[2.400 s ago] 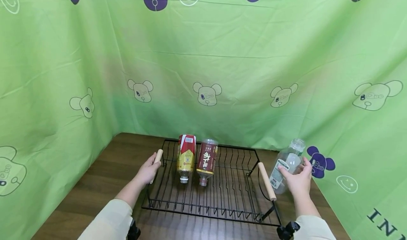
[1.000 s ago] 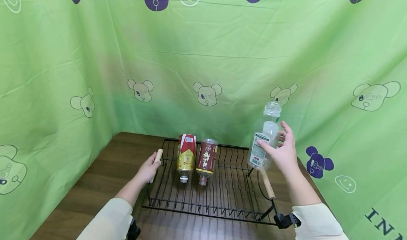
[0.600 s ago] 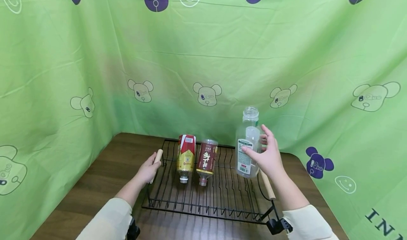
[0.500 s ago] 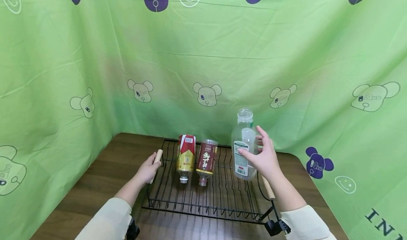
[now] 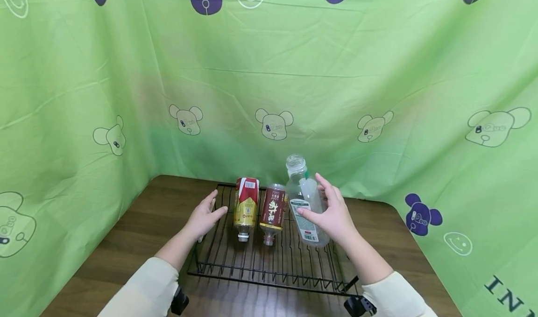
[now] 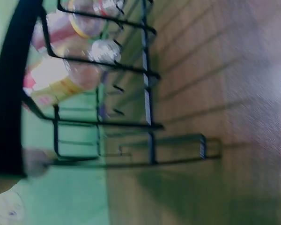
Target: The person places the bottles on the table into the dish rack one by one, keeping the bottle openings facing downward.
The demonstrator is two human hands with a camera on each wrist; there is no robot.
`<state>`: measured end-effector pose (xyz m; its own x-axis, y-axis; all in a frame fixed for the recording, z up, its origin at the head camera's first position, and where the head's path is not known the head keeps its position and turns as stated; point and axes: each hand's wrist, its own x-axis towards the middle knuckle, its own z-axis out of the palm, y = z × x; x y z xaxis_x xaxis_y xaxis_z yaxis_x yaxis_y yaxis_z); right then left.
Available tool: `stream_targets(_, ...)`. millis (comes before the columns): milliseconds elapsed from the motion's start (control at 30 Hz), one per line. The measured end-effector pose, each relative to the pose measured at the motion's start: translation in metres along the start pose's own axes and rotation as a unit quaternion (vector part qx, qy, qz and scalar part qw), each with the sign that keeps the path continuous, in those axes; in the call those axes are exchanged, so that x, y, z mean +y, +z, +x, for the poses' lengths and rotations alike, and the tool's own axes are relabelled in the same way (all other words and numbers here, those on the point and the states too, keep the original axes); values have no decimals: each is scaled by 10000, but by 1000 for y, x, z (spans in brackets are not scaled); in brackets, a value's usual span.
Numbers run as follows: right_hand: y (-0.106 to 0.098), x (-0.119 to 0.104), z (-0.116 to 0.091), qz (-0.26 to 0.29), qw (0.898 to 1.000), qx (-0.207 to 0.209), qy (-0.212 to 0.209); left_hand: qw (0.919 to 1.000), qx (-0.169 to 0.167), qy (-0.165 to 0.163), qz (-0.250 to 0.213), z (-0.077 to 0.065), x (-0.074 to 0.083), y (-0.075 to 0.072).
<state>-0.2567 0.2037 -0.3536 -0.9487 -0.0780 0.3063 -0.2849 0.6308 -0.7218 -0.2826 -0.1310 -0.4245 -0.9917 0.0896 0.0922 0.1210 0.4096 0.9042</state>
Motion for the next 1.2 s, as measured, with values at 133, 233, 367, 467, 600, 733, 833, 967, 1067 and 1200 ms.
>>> stream_targets(133,7,-2,-3,-176,9997,-110,-143,9995,-38,300,92,-1,16,8)
stream_targets(233,12,-4,-6,-236,9991,-178,-289,9989,-138,427,162,-2,28,13)
stream_targets(367,19,-5,-9,-362,9975,-262,-555,9975,-374,552,-244,-3,45,20)
stream_targets(467,24,-5,-11,-575,9954,-350,-687,9933,-638,649,-711,-3,55,23)
stream_targets(600,30,-5,-16,-833,9922,-509,-770,9870,-998,660,-1077,-5,64,26)
stream_targets(733,35,-6,-19,-977,9897,-644,-821,9816,-1274,590,-1291,-6,71,29)
stream_targets(833,38,-6,-21,-1041,9879,-715,-897,9800,-1332,606,-1348,-6,76,32)
stream_targets(967,41,-5,-22,-1252,9830,-778,-1096,9794,-1361,771,-1277,-6,81,34)
stream_targets(1067,42,-5,-22,-1400,9792,-861,-1191,9788,-1418,923,-1158,-7,84,34)
stream_targets(1200,42,-4,-23,-1466,9764,-961,-1258,9759,-1548,1046,-1128,-7,85,34)
